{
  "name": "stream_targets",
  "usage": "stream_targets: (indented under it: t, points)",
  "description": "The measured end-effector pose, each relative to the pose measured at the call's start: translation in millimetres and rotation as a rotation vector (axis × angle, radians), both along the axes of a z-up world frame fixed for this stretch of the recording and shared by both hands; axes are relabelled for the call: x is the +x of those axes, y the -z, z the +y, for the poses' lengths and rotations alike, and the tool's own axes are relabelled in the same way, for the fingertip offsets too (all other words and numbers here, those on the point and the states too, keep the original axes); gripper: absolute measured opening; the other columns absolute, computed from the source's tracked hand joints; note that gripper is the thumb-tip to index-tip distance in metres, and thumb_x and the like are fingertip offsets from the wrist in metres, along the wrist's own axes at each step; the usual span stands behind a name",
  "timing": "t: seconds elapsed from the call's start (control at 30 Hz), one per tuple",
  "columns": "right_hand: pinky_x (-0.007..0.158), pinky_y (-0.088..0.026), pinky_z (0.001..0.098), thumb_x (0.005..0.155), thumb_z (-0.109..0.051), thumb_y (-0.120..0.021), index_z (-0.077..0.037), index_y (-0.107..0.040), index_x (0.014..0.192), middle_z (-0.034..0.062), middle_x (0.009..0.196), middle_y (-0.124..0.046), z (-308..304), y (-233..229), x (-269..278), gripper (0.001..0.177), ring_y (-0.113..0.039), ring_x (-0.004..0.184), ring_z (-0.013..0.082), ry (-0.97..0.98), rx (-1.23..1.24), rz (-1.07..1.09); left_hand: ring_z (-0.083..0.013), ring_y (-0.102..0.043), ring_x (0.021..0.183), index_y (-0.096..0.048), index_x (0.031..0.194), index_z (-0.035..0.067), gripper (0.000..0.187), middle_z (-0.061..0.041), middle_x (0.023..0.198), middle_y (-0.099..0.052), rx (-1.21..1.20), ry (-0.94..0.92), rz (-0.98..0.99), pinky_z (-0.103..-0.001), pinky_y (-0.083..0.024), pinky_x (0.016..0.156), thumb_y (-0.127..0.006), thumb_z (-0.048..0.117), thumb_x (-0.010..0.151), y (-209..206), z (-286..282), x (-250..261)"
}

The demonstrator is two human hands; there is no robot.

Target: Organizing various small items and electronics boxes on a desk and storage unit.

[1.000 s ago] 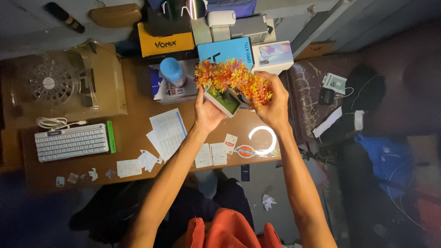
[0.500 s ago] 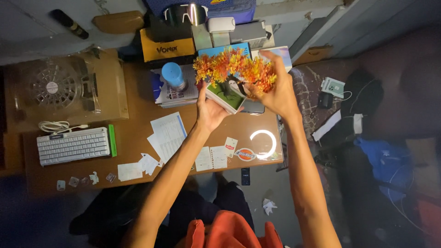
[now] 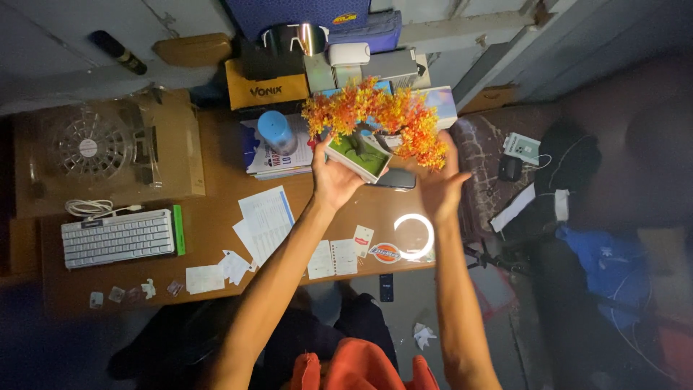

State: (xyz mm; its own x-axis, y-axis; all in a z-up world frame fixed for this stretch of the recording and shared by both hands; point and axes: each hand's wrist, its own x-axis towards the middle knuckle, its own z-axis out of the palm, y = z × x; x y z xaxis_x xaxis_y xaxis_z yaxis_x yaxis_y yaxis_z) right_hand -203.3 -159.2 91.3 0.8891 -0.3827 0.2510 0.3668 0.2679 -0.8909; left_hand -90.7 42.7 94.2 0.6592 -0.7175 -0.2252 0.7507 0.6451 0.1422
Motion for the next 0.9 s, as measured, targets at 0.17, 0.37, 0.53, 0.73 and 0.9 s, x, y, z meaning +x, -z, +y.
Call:
stream_targets:
  t: [0.17, 0.37, 0.53, 0.73, 0.9]
  points:
    - [0.116, -0.043, 0.0497, 0.096, -0.056, -0.068, -0.021, -0.035, 0.154, 0.0094, 0.155, -0.043, 42, 78, -4, 0.075, -0.041, 0.146, 0.0314, -0.173, 0.162, -0.028, -0.0385, -0.055, 0.130, -0.049, 0.145, 0.007, 0.078, -0.017, 0.146, -0.054, 0.051, -0.010, 0.072, -0.065, -0.043, 0.110, -0.065, 0.057, 0.087, 25, -1, -8]
    - [0.099, -0.048, 0.0320, 0.114, -0.035, -0.058, 0.001, -0.063, 0.134, 0.0091, 0.129, -0.063, 48, 153, 23, 0.041, -0.057, 0.117, 0.0159, 0.052, 0.189, 0.294, -0.0292, -0.060, 0.123, -0.054, 0.139, 0.011, 0.068, -0.010, 0.137, -0.061, 0.128, -0.033, 0.049, -0.050, -0.043, 0.109, -0.063, 0.052, 0.086, 45, -5, -26]
    - [0.085, -0.051, 0.0313, 0.111, -0.033, -0.054, 0.000, -0.066, 0.113, 0.0047, 0.108, -0.065, 64, 95, 26, 0.035, -0.061, 0.097, 0.0125, -0.023, 0.331, 0.254, -0.0268, -0.059, 0.123, -0.057, 0.136, 0.005, 0.059, -0.011, 0.133, -0.063, 0.102, -0.056, 0.007, -0.043, -0.043, 0.110, -0.061, 0.049, 0.097, 68, 7, -30]
    - [0.080, -0.054, 0.0341, 0.102, -0.034, -0.061, -0.014, -0.059, 0.099, 0.0026, 0.108, -0.064, 69, 78, 28, 0.021, -0.064, 0.099, 0.0132, 0.106, 0.579, 0.321, -0.0271, -0.060, 0.122, -0.058, 0.132, 0.008, 0.058, -0.010, 0.131, -0.064, 0.240, -0.030, -0.020, -0.046, -0.045, 0.108, -0.059, 0.048, 0.091, 61, 15, -40]
    - [0.085, -0.055, 0.0329, 0.102, -0.030, -0.066, -0.010, -0.059, 0.099, 0.0016, 0.115, -0.067, 63, 76, 30, 0.022, -0.065, 0.104, 0.0123, 0.073, 0.533, 0.254, -0.0273, -0.058, 0.125, -0.055, 0.136, 0.006, 0.062, -0.011, 0.134, -0.063, 0.227, -0.029, -0.034, -0.046, -0.044, 0.108, -0.056, 0.051, 0.094, 77, 13, -37]
